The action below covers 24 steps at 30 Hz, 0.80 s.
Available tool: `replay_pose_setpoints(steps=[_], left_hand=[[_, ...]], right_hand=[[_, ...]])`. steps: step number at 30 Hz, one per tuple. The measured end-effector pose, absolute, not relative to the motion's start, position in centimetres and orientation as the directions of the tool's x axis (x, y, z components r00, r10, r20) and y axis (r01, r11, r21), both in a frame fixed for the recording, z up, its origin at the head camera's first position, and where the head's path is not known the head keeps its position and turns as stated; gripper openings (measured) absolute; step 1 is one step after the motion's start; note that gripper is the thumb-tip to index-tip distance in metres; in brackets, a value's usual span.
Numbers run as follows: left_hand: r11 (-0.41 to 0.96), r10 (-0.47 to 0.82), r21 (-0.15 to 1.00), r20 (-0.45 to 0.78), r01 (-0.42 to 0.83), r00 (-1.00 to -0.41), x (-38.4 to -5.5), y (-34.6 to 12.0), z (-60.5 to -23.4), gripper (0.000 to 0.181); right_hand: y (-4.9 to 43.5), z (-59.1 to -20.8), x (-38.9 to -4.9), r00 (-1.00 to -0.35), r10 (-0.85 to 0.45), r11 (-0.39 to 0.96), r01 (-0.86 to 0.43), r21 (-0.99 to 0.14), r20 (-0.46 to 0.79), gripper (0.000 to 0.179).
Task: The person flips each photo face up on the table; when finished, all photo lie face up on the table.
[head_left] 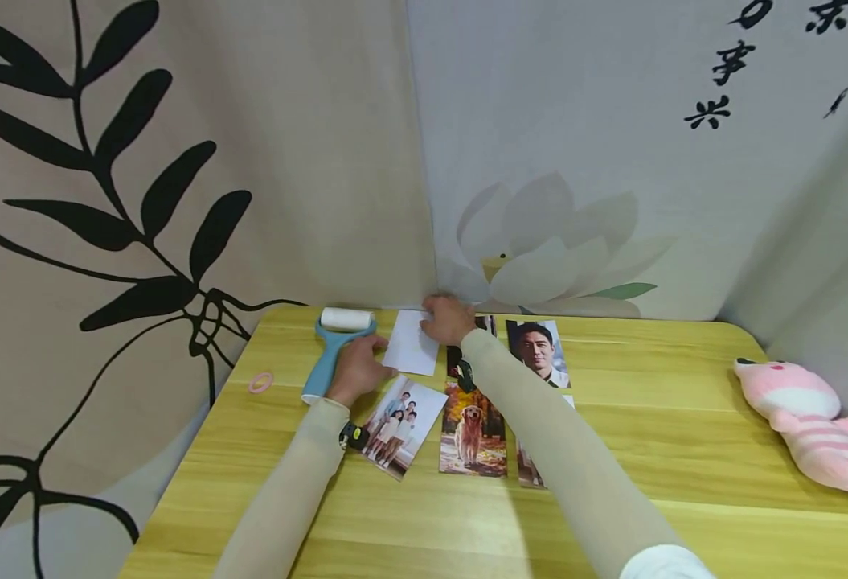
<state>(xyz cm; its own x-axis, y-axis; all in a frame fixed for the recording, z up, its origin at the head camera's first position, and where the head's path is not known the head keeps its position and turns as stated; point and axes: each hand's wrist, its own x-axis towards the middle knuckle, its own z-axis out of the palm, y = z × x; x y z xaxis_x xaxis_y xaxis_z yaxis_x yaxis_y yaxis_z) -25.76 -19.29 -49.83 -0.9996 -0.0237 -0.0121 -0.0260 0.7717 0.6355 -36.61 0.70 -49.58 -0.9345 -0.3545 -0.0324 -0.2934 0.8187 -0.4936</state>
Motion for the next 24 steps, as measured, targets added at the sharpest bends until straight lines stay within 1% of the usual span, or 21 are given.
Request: replay_pose_setpoints(steps=[4,6,10,14,18,24], left_hand=[[0.765,-0.022,0.643,-0.011,-0.024,-1.0,-25.7,-19.4,-50.0,0.059],[0.762,-0.03,0.647,-0.01,-0.03,-0.999,-25.8,-19.4,-50.0,0.06],[0.759,-0.05,0.649,-0.018,-0.049,-0.999,-25.7,-19.2,-50.2,0.06],[0.763,-0.035,0.646,-0.003,-0.029,-0.999,-25.5,-19.1,-50.5,0.057],[0.756,-0.007,0.654,0.043,0.023,-0.999,-25.3,-19.3,-50.6,0.05],[0.74,0.031,0.669,0.066,0.067,-0.997,-25.2,-19.8,-50.3,0.035]], right_hand=[[0.7,-49.7,-36.7,-0.948,-0.32,0.822,-0.278,-0.496,0.001,0.03],[0.8,-49.7,-36.8,-0.948,-0.317,0.825,-0.279,-0.492,0.005,0.028],[1.1,-49.7,-36.9,-0.942,-0.334,0.821,-0.279,-0.498,-0.023,0.033],[1.4,-50.0,-37.0,-0.936,-0.347,0.812,-0.268,-0.519,-0.061,0.039],[1.6,-50.4,-37.2,-0.929,-0.362,0.8,-0.263,-0.54,-0.083,0.043],[1.7,-50.3,-37.5,-0.926,-0.371,0.785,-0.278,-0.554,-0.062,0.044]])
